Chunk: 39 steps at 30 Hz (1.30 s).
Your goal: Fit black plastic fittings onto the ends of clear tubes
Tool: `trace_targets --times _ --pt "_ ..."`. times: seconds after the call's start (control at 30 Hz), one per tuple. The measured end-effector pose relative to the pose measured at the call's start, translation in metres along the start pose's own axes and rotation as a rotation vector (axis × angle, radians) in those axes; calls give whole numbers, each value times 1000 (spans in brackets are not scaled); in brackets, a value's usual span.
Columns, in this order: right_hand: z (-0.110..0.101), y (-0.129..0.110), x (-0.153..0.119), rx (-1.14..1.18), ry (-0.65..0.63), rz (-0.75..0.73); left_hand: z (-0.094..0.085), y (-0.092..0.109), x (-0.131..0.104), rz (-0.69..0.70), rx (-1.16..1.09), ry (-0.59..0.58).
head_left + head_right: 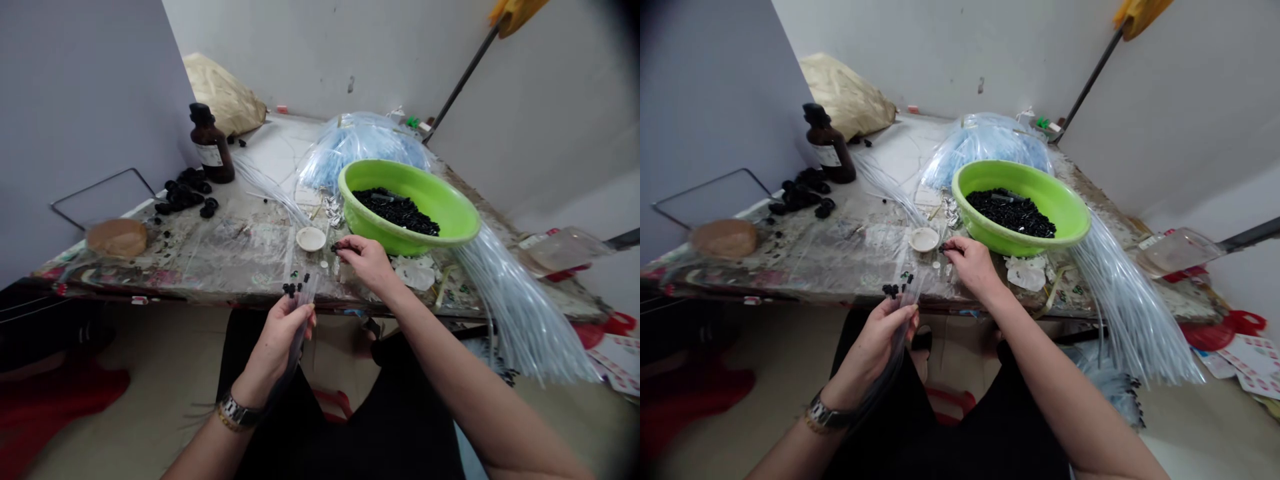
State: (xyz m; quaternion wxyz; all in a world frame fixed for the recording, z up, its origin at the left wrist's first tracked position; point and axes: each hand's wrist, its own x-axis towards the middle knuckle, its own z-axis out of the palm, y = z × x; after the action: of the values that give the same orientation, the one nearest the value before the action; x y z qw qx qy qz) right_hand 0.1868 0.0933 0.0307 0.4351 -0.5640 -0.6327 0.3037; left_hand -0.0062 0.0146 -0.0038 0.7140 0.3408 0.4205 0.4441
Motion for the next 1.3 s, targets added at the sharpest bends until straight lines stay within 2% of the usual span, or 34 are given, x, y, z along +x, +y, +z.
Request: trace_targets --times 0.23,0.43,0.7,1.07,1.3 --pt "9 -10 26 -289 -28 -107 -5 3 1 27 -48 68" --pt "15 -15 38 -408 -78 -136 -6 1 2 39 -86 90" --pt "19 -15 46 -567 -102 -200 -9 -5 2 44 -46 110" --pt "22 -20 54 -862 -245 -285 -7 -4 3 36 -54 125" --pt "27 -33 58 -1063 -335 -304 -8 -6 2 26 -86 134"
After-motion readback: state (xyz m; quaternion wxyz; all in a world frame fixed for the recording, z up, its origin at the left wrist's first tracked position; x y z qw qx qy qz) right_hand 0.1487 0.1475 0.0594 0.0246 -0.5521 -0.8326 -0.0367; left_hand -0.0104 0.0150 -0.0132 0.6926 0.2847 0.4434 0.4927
